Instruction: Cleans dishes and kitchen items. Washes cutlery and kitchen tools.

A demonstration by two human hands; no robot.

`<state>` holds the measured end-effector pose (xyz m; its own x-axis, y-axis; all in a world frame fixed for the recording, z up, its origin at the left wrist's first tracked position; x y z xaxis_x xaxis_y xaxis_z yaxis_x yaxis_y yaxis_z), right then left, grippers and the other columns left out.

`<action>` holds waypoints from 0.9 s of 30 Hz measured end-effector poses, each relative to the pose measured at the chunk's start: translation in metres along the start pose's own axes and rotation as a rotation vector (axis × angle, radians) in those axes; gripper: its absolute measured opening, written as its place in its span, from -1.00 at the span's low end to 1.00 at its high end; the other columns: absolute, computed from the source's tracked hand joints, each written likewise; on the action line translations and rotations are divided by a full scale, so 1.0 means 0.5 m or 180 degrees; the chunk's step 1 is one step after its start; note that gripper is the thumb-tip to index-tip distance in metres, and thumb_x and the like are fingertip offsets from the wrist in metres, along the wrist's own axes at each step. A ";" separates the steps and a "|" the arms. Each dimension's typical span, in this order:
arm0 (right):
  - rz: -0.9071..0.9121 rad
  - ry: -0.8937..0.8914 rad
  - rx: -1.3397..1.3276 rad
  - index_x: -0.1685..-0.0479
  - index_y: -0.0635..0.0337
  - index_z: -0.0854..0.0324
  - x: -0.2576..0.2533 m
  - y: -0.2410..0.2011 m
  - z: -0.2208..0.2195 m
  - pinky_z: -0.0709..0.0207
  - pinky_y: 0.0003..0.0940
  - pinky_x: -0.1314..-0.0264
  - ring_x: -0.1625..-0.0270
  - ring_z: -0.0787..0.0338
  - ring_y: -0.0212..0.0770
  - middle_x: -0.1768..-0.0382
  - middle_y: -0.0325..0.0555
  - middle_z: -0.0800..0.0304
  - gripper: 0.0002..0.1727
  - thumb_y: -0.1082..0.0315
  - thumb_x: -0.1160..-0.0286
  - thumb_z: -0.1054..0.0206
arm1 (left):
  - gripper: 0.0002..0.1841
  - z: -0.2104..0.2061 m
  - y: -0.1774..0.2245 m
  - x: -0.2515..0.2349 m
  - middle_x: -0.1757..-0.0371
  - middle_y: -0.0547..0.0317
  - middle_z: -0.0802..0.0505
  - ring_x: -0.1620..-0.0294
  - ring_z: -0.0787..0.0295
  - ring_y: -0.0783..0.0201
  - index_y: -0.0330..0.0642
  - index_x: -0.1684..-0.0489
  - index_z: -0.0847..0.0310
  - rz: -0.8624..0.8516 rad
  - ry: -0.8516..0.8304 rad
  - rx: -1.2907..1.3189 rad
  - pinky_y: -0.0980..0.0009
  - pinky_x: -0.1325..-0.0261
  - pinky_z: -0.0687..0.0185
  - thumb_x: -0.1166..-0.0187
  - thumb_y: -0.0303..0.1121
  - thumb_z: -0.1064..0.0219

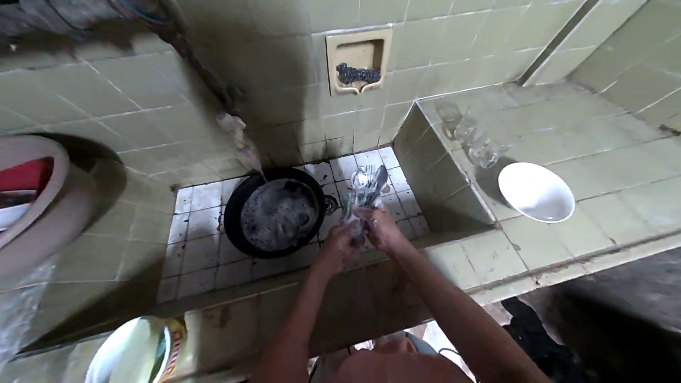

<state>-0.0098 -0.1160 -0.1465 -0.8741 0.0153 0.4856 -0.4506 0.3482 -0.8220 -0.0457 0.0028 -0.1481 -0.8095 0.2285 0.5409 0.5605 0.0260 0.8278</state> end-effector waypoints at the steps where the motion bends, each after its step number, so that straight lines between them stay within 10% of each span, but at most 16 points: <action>1: 0.0037 0.0036 0.0062 -0.27 0.23 -0.48 0.000 -0.007 0.006 -0.67 -0.38 0.26 0.31 -0.75 -0.33 0.20 -0.11 -0.77 -0.70 0.48 -0.63 -0.29 | -0.60 0.021 0.001 0.003 0.33 0.14 -0.81 0.56 -0.61 0.44 -0.28 -0.15 -0.63 -0.0102 -0.0139 -0.0404 0.55 0.50 -0.55 -0.88 -0.13 0.00; 3: 0.0132 0.0047 0.0165 -0.27 0.26 -0.48 -0.006 -0.022 0.021 -0.67 -0.39 0.15 0.26 -0.73 -0.35 0.19 -0.14 -0.72 -0.74 0.47 -0.68 -0.24 | -0.52 0.057 0.011 0.004 -0.14 -0.05 -0.86 -0.05 -0.85 0.18 -0.31 -0.50 -0.49 -0.0358 -0.0190 -0.0621 0.24 -0.20 -0.75 -0.84 -0.11 -0.10; 5: -0.0082 -0.0247 0.0301 -0.29 0.25 -0.48 -0.003 -0.030 0.018 -0.70 -0.35 0.24 0.33 -0.75 -0.29 0.25 -0.11 -0.75 -0.75 0.40 -0.75 -0.18 | -0.40 0.070 0.031 -0.019 -0.48 -0.12 -0.67 -0.41 -0.68 0.05 -0.22 -0.77 -0.16 -0.0647 -0.0091 -0.0335 0.10 -0.48 -0.60 -0.80 -0.18 -0.16; 9: -0.0544 -0.1348 0.0994 -0.28 0.09 -0.50 0.046 -0.015 -0.011 -0.64 -0.43 0.37 0.43 -0.68 -0.36 0.35 -0.22 -0.70 -0.67 0.09 -0.83 -0.08 | -0.55 0.034 0.080 -0.049 -0.13 0.17 -0.85 0.14 -0.84 0.35 0.01 -0.69 -0.27 -0.1113 -0.0206 0.0428 0.41 0.03 -0.78 -0.84 -0.27 0.02; 12: -0.0760 -0.1712 0.0866 -0.15 0.11 -0.50 0.053 0.007 -0.017 -0.69 -0.38 0.45 0.53 -0.68 -0.33 0.46 -0.21 -0.66 -0.62 0.00 -0.87 0.02 | -0.69 0.042 0.081 -0.070 0.29 0.34 -0.74 0.63 -0.59 0.52 0.07 -0.36 -0.40 -0.1538 -0.0284 0.1082 0.64 0.57 -0.59 -0.76 -0.37 0.07; 16: -0.0800 -0.1461 0.1040 0.07 0.15 -0.51 0.075 0.026 -0.017 -0.52 -0.49 0.62 0.69 -0.51 -0.40 0.60 -0.27 -0.50 -0.65 0.05 -0.87 -0.03 | -0.77 0.064 0.054 -0.082 0.21 0.53 -0.69 0.34 -0.60 0.71 0.09 -0.29 -0.42 -0.1410 0.0385 0.1541 0.80 0.23 -0.54 -0.91 -0.25 0.11; 18: -0.0893 -0.1290 0.1045 0.10 0.13 -0.49 0.066 0.030 -0.017 -0.45 -0.53 0.72 0.74 -0.45 -0.43 0.61 -0.28 -0.47 -0.63 0.01 -0.86 -0.03 | -0.70 0.056 0.053 -0.078 0.03 0.31 -0.76 0.10 -0.74 0.54 -0.13 -0.40 -0.40 -0.1065 0.0630 0.1700 0.61 -0.04 -0.67 -0.91 -0.28 0.11; 23: -0.0765 -0.1147 0.0918 -0.08 0.07 -0.53 0.023 0.033 -0.030 -0.40 -0.57 0.65 0.67 -0.45 -0.47 0.56 -0.32 -0.51 -0.67 0.02 -0.85 -0.04 | -0.61 0.037 0.025 -0.065 0.27 0.10 -0.86 0.32 -0.84 0.29 -0.22 -0.11 -0.55 -0.0389 0.0593 0.1440 0.38 0.28 -0.78 -0.91 -0.14 0.13; 27: -0.0959 -0.1278 0.1062 -0.05 0.06 -0.53 0.020 0.061 -0.029 -0.38 -0.51 0.70 0.69 -0.44 -0.41 0.54 -0.28 -0.51 -0.67 0.00 -0.81 -0.10 | -0.67 0.077 0.040 -0.042 0.04 0.07 -0.83 0.12 -0.80 0.29 -0.28 -0.30 -0.51 -0.0093 0.0785 0.1264 0.36 0.02 -0.72 -0.88 -0.25 0.02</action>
<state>-0.0296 -0.0918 -0.1624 -0.6699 -0.4162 0.6148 -0.6650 -0.0318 -0.7462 -0.0106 0.0362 -0.1486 -0.8164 -0.0148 0.5773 0.5215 0.4106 0.7480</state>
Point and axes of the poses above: each hand's wrist, its own x-axis away from the middle knuckle, its own z-axis out of the back of the hand, y = z × x, the point moved 1 cm from there along -x, towards the middle knuckle
